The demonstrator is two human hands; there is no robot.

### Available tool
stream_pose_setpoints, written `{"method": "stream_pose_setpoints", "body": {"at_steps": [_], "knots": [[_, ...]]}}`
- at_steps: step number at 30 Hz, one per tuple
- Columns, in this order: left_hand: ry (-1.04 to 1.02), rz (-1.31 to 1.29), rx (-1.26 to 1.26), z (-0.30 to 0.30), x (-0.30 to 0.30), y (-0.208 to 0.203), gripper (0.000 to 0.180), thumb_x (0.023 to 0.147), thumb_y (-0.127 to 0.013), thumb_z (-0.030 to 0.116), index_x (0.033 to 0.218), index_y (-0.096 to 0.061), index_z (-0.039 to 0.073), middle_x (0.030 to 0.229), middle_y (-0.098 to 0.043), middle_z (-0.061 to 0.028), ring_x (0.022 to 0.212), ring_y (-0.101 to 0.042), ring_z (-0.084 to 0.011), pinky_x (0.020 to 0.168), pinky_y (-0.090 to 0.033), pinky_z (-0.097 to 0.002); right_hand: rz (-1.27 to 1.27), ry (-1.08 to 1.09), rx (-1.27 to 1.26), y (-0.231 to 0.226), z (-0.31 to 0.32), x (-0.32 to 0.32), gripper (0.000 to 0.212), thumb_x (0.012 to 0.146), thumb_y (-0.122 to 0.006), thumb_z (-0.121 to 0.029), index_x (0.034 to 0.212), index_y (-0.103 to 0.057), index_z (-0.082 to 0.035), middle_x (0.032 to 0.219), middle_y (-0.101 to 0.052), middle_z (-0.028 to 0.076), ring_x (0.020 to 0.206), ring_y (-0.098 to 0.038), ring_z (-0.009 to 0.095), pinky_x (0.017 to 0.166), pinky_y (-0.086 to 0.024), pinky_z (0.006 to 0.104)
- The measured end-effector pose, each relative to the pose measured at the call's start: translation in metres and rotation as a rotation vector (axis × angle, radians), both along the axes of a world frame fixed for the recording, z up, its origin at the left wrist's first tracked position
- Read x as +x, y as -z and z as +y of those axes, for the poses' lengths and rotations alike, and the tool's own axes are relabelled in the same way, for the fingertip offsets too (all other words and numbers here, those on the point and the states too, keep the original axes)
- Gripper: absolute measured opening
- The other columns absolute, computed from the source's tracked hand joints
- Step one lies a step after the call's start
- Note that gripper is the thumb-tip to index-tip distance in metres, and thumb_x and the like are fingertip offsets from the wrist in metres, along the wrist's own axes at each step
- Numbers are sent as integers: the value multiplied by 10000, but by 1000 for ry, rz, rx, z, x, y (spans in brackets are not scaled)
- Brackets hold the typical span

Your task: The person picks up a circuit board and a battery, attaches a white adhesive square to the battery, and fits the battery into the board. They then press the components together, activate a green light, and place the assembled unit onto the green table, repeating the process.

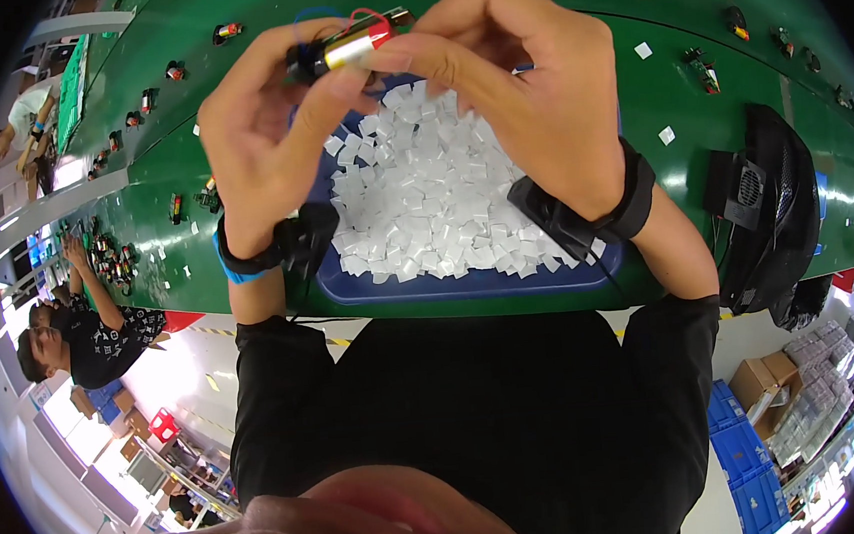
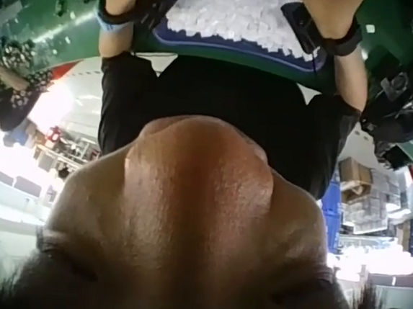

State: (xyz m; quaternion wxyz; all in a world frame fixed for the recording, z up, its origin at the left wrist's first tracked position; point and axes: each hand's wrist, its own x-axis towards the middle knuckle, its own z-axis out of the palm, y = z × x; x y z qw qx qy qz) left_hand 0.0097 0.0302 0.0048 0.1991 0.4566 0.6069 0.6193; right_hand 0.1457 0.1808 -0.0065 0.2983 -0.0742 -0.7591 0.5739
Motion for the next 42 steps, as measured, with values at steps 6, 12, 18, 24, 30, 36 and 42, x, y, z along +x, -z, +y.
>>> {"method": "stream_pose_setpoints", "body": {"at_steps": [6, 12, 18, 24, 30, 36, 42], "knots": [[289, -559, -253, -8, -17, -3, 248, 960, -715, 194, 1055, -699, -34, 887, -727, -108, 710, -640, -108, 564, -529, -230, 194, -32, 576, -2, 6, -5, 307, 784, -801, 44, 1081, -728, 16, 916, -689, 91, 762, -669, 144, 634, -546, 236], [291, -354, -386, -6, -19, -2, 314, 962, -713, 284, 1027, -699, -23, 875, -722, -91, 665, -635, -111, 545, -520, -228, 170, -87, 599, 8, 10, -3, 344, 758, -818, 3, 1090, -729, 5, 962, -692, 106, 816, -685, 200, 666, -561, 265], [282, -269, -550, 23, -101, 27, 254, 949, -723, 233, 1032, -690, -4, 910, -705, -62, 720, -635, -90, 584, -526, -234, 6, 39, 811, 5, 5, -10, 377, 773, -815, -65, 1131, -710, -10, 1028, -696, 118, 853, -702, 262, 683, -571, 305], [-342, 797, -877, -2, -267, 149, 534, 866, -729, 526, 1051, -670, 28, 883, -662, -115, 660, -576, -266, 598, -486, -409, 62, -350, 688, -30, -9, 16, 384, 775, -819, -112, 1133, -705, -32, 1090, -692, 102, 873, -704, 270, 697, -576, 314], [-353, 1315, -389, 39, -225, 176, 432, 840, -792, 412, 984, -653, 29, 802, -653, -132, 689, -619, -301, 642, -510, -421, -9, -157, 776, -32, -11, 14, 358, 761, -833, -114, 1092, -713, -46, 1099, -696, 77, 843, -697, 237, 682, -566, 293], [-74, 439, -424, 38, -166, 113, 304, 845, -819, 240, 927, -618, 28, 799, -673, -90, 690, -630, -187, 629, -516, -339, -20, -105, 785, -11, 10, 11, 318, 780, -826, -96, 1073, -715, -49, 1080, -697, 74, 807, -685, 220, 657, -549, 278], [-24, 319, -320, -7, -53, 14, 197, 876, -772, 112, 1023, -692, 8, 919, -691, -81, 808, -680, -133, 671, -575, -273, -19, 102, 711, -6, -4, -3, 224, 799, -814, -70, 1000, -722, -35, 1006, -699, 72, 764, -677, 197, 623, -529, 272]]}}
